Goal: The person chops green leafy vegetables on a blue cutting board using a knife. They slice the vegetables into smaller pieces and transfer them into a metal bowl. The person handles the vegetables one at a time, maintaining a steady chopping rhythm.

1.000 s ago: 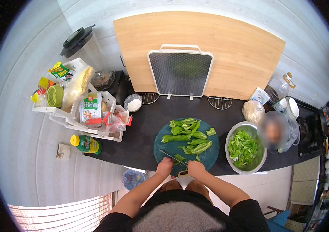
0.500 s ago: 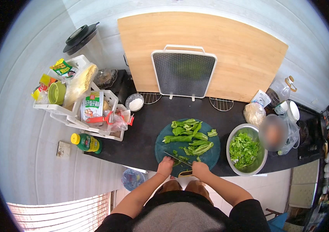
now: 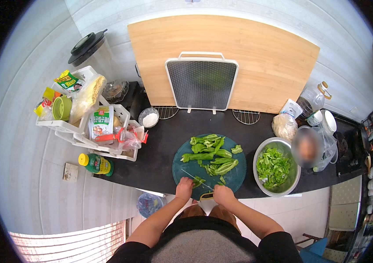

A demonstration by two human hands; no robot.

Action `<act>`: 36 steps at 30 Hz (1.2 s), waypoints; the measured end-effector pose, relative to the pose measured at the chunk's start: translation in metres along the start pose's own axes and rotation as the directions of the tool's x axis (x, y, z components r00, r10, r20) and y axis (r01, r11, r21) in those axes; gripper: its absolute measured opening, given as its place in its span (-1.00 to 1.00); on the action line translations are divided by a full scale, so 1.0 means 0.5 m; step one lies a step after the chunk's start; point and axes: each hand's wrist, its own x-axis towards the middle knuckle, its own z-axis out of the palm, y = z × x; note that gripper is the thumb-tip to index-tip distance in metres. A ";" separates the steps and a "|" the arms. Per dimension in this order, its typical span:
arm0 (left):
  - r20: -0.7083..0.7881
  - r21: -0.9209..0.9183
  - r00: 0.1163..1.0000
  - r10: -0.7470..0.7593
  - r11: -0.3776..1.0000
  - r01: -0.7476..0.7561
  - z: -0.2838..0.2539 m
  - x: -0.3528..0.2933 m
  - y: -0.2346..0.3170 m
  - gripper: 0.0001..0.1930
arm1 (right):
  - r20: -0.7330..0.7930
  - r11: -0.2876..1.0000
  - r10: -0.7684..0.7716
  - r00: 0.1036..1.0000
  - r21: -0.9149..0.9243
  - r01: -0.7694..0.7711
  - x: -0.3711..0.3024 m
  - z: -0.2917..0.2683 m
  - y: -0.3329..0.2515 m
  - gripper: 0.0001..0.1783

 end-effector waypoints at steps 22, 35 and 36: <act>-0.002 0.020 1.000 0.025 0.999 -0.025 0.014 -0.003 -0.010 -0.96 | -0.008 0.991 -0.114 0.993 -0.069 0.114 0.079 0.054 -0.002 -0.83; -0.143 -0.091 0.990 -0.014 0.996 0.001 -0.059 -0.010 0.008 -0.76 | -0.082 0.995 -0.019 0.996 0.099 0.027 0.002 -0.017 -0.013 -0.78; -0.114 -0.105 0.993 0.000 0.994 -0.012 -0.060 -0.019 0.006 -0.76 | -0.074 0.993 -0.029 0.997 0.112 0.037 -0.001 -0.018 -0.021 -0.77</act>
